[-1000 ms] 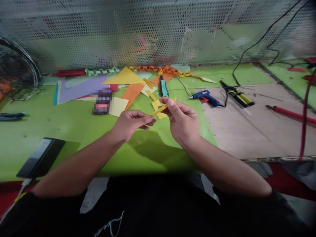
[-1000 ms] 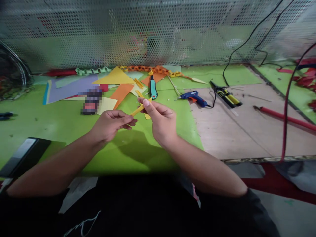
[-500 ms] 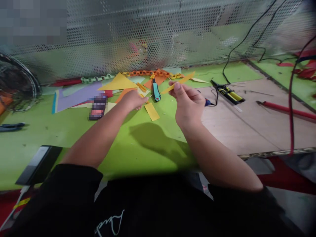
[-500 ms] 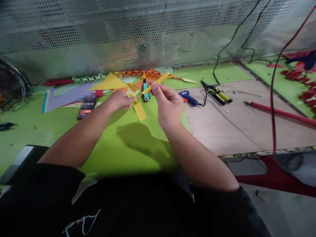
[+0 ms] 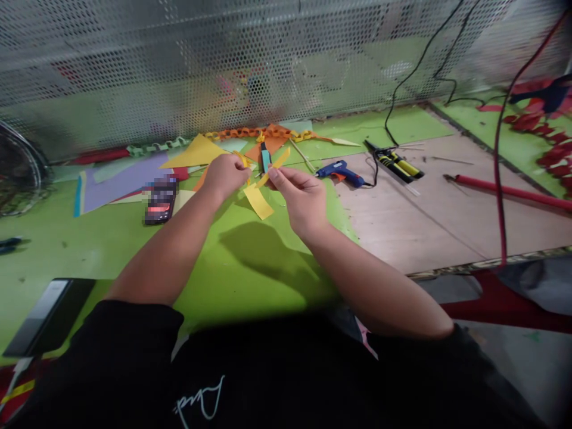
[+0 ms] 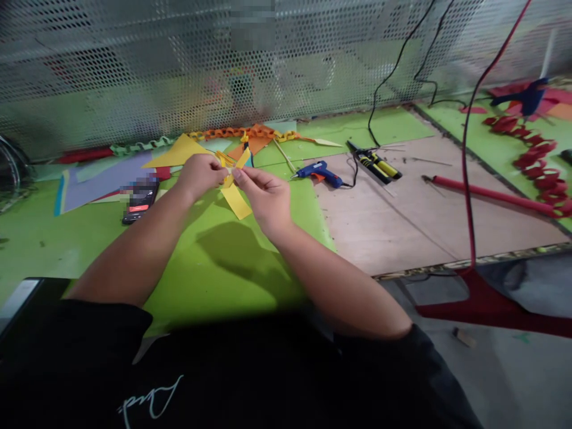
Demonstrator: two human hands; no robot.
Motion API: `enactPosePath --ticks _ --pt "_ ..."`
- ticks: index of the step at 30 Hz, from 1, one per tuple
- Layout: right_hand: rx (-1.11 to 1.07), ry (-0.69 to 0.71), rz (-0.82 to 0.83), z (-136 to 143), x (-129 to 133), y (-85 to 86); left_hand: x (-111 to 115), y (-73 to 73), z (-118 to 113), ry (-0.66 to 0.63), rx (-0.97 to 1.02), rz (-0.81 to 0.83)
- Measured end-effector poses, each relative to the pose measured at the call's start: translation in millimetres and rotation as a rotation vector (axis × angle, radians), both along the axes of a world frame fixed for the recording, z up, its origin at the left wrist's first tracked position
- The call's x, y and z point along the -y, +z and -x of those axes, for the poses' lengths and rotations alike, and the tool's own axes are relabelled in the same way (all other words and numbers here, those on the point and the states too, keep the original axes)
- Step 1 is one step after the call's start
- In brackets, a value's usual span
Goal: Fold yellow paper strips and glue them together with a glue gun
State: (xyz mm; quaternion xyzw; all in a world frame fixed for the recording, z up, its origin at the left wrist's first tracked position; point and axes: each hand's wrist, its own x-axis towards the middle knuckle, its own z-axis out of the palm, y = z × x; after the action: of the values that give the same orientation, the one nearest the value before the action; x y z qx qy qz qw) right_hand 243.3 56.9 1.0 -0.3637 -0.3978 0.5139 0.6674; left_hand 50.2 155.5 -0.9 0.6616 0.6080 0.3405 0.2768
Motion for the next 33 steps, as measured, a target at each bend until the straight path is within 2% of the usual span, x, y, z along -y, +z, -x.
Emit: enactPosePath --ticks 2,6,11,15,18,22,27,33 --pt "-0.026 0.055 0.046 2 -2 -3.7 22 10.2 4 0.062 -0.007 -0.050" --pt "0.007 0.183 0.119 6 1 -7.6 70 21.0 8 0.000 0.270 -0.040" --pt "0.012 0.269 0.157 9 10 -5.2 109 19.7 21 0.048 0.446 -0.079" --pt "0.007 0.404 0.245 14 18 -2.4 130 12.4 25 0.041 0.478 -0.084" --pt "-0.030 0.470 0.293 17 22 -3.4 143 4.1 20 0.094 0.486 -0.123" --pt "-0.069 0.475 0.318 17 20 -6.8 152 -5.7 13 0.077 0.527 -0.131" --pt "-0.008 0.442 0.318 14 16 -7.6 154 -10.8 13 0.036 0.606 -0.020" --pt "0.043 0.378 0.259 16 20 -9.7 156 -10.4 18 0.001 0.728 0.117"
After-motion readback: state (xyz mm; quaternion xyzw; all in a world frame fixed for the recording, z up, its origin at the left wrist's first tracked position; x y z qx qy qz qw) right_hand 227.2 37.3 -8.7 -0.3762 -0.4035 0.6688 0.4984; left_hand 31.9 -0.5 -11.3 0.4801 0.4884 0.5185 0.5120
